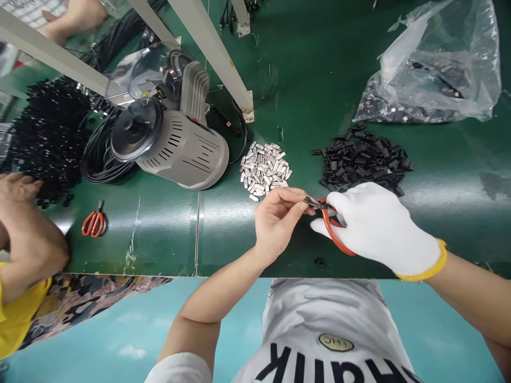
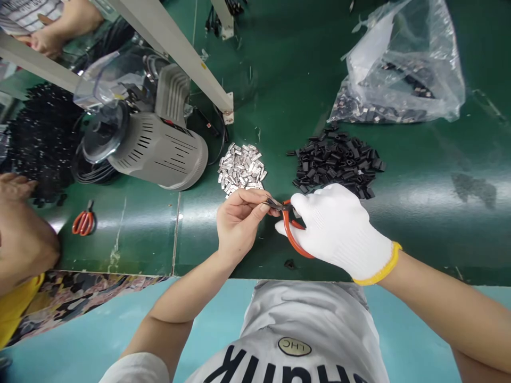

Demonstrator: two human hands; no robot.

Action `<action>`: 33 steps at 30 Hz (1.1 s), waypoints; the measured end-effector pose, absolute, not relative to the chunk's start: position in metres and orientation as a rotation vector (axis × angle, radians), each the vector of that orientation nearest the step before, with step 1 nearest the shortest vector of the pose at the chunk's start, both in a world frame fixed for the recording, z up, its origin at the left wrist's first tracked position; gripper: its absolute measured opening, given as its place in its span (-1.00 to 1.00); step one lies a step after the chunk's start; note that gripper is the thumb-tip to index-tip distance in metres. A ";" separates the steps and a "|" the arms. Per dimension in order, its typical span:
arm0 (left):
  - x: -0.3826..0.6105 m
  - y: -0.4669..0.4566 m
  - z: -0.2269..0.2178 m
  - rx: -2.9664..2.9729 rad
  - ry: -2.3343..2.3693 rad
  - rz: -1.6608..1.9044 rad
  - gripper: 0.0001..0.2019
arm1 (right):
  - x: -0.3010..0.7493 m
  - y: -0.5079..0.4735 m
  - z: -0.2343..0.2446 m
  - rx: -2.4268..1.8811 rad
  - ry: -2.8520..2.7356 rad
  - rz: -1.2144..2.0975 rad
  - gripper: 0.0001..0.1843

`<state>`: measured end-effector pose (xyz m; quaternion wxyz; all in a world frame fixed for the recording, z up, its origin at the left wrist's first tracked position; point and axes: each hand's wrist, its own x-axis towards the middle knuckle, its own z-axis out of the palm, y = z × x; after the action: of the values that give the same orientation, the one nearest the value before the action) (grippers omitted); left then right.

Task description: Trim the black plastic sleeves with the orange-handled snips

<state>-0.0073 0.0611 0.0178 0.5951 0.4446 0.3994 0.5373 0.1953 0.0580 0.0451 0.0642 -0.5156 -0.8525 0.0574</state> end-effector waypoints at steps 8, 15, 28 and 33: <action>-0.005 0.059 0.015 0.978 0.943 1.260 -0.84 | 0.198 0.054 0.037 -1.529 -2.581 -0.002 -0.60; -0.003 0.063 0.019 0.858 0.929 1.198 -0.76 | 0.196 0.058 0.036 -1.498 -2.544 -0.028 -0.59; -0.011 0.070 0.020 0.766 0.878 1.050 -0.68 | 0.196 0.066 0.037 -1.594 -2.520 0.139 -0.49; -0.013 0.071 0.018 0.879 0.884 1.085 -0.66 | 0.196 0.070 0.044 -1.559 -2.532 0.248 -0.50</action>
<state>-0.0131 0.0715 0.0183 0.6775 0.3912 0.3934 0.4829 0.1961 0.0696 0.0436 0.0789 -0.5210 -0.8459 0.0827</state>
